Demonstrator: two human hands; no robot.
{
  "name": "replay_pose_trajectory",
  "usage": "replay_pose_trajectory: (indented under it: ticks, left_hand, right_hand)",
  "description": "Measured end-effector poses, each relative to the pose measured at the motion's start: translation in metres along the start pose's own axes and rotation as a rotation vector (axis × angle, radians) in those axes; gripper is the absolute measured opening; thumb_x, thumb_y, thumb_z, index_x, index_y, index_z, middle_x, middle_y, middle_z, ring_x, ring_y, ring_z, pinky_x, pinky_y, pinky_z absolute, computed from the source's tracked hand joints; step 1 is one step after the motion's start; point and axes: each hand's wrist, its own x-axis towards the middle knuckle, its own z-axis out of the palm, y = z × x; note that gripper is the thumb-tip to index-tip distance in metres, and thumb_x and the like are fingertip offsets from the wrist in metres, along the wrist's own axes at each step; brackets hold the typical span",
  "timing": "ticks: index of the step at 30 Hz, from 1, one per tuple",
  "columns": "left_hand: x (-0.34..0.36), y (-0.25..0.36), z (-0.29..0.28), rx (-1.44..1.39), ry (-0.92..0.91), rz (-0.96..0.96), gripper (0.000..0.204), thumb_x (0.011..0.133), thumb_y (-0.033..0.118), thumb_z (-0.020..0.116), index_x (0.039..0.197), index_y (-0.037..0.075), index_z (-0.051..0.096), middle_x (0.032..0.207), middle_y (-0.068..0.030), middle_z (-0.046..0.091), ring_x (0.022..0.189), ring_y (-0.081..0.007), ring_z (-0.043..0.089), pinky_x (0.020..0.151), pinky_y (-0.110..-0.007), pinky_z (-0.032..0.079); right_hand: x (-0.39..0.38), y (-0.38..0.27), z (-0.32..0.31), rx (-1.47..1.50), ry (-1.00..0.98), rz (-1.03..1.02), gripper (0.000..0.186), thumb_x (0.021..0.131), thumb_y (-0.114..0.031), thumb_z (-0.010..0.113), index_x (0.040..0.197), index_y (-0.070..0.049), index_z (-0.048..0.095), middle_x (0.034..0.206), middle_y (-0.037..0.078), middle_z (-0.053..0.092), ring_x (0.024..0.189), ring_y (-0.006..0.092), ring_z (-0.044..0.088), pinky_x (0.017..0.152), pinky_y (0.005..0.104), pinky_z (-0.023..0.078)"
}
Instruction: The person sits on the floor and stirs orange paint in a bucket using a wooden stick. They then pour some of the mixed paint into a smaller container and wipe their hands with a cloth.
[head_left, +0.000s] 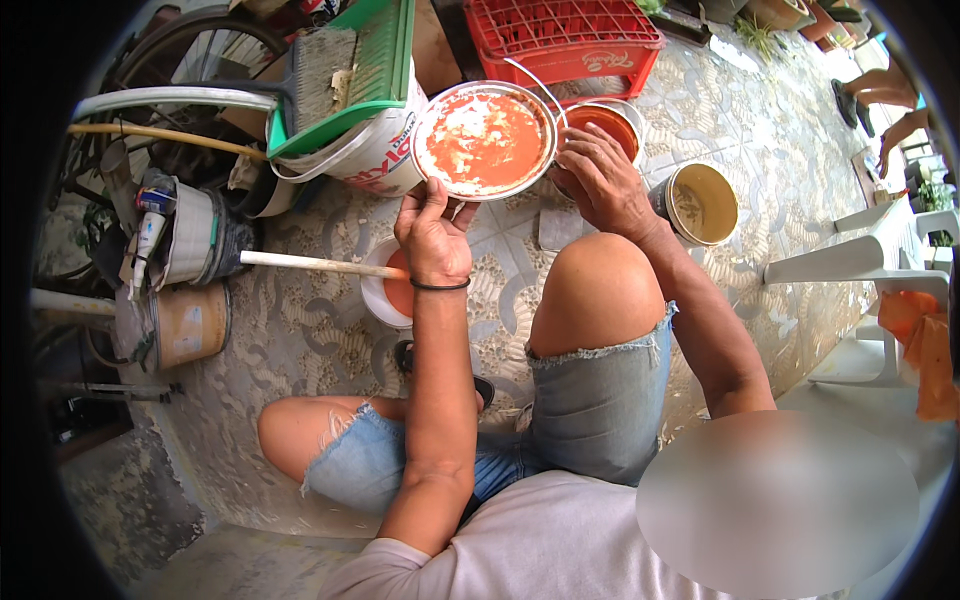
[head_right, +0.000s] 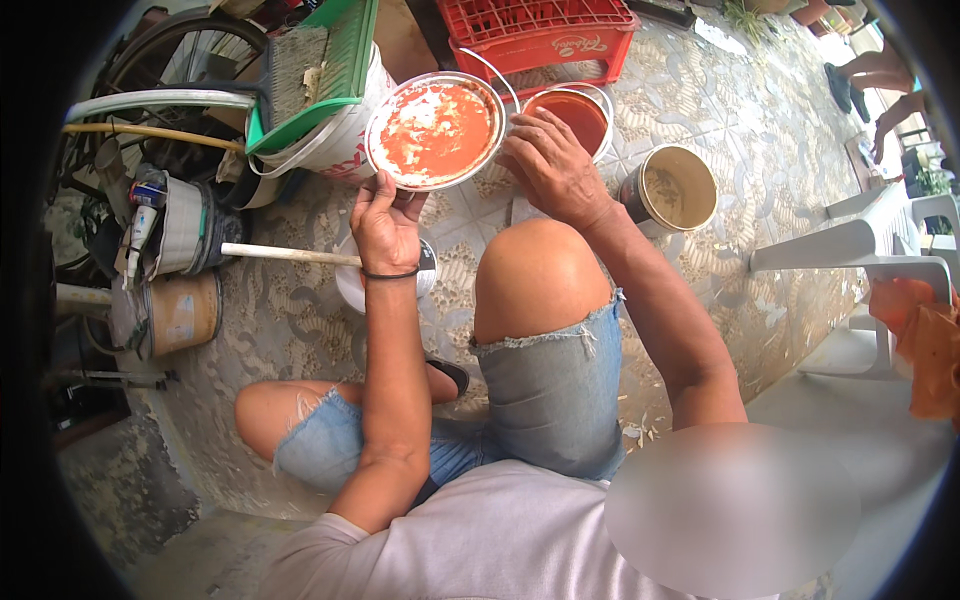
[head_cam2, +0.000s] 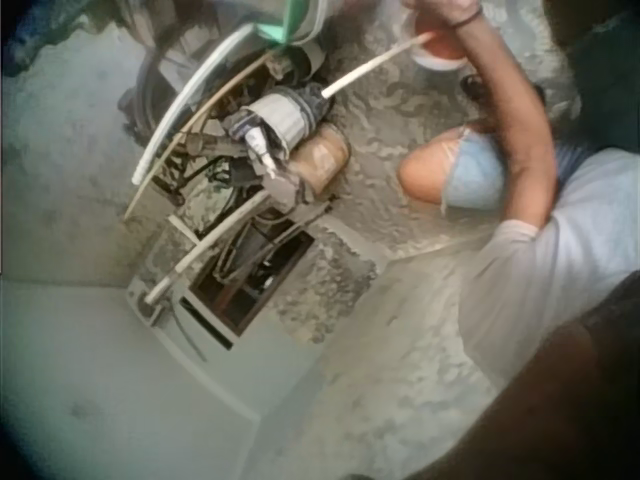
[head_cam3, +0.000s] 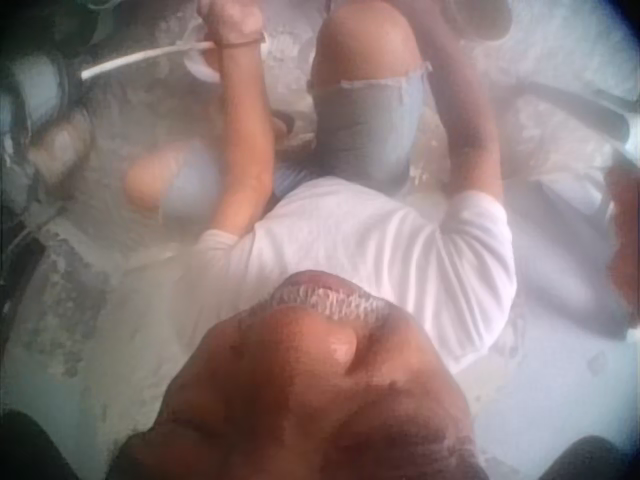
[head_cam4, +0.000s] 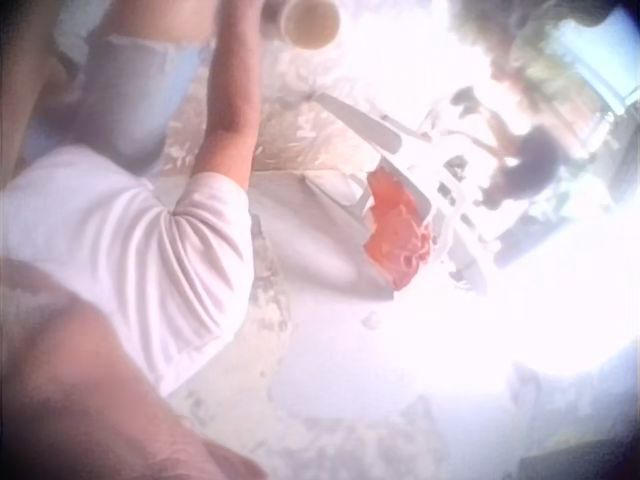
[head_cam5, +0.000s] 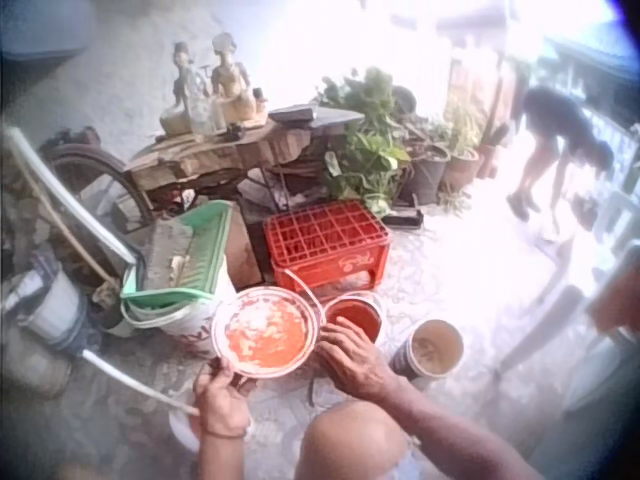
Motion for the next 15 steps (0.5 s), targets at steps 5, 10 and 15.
replay_pose_trajectory:
  ticks: [5, 10, 15]
  left_hand:
    - [-0.004, 0.006, -0.002, -0.020, 0.031, -0.004, 0.023, 0.100, 0.014, 0.068, 0.119, 0.003, 0.061, 0.110, -0.0107, 0.071, 0.096, -0.0229, 0.072, 0.078, -0.043, 0.067]
    - [-0.008, 0.007, -0.003, -0.029, 0.016, 0.047, 0.023, 0.100, 0.014, 0.068, 0.119, 0.004, 0.061, 0.112, -0.0108, 0.070, 0.096, -0.0226, 0.072, 0.078, -0.042, 0.067]
    - [-0.006, 0.008, -0.008, 0.014, 0.029, 0.064, 0.022, 0.100, 0.013, 0.068, 0.119, 0.004, 0.060, 0.113, -0.0101, 0.070, 0.096, -0.0215, 0.072, 0.076, -0.040, 0.067]
  right_hand:
    - [0.006, -0.005, 0.005, 0.113, 0.033, 0.060, 0.029, 0.090, -0.010, 0.075, 0.114, -0.004, 0.060, 0.109, 0.015, 0.064, 0.107, 0.0365, 0.066, 0.098, 0.0484, 0.053]
    - [0.013, -0.020, -0.002, 0.409, -0.168, 0.429, 0.025, 0.093, -0.015, 0.075, 0.109, -0.001, 0.062, 0.104, 0.018, 0.065, 0.096, 0.0335, 0.068, 0.081, 0.0427, 0.055]
    - [0.019, -0.022, -0.009, 0.428, -0.267, 0.434, 0.031, 0.092, -0.033, 0.075, 0.100, -0.004, 0.067, 0.089, 0.017, 0.069, 0.083, 0.0361, 0.070, 0.071, 0.0452, 0.055]
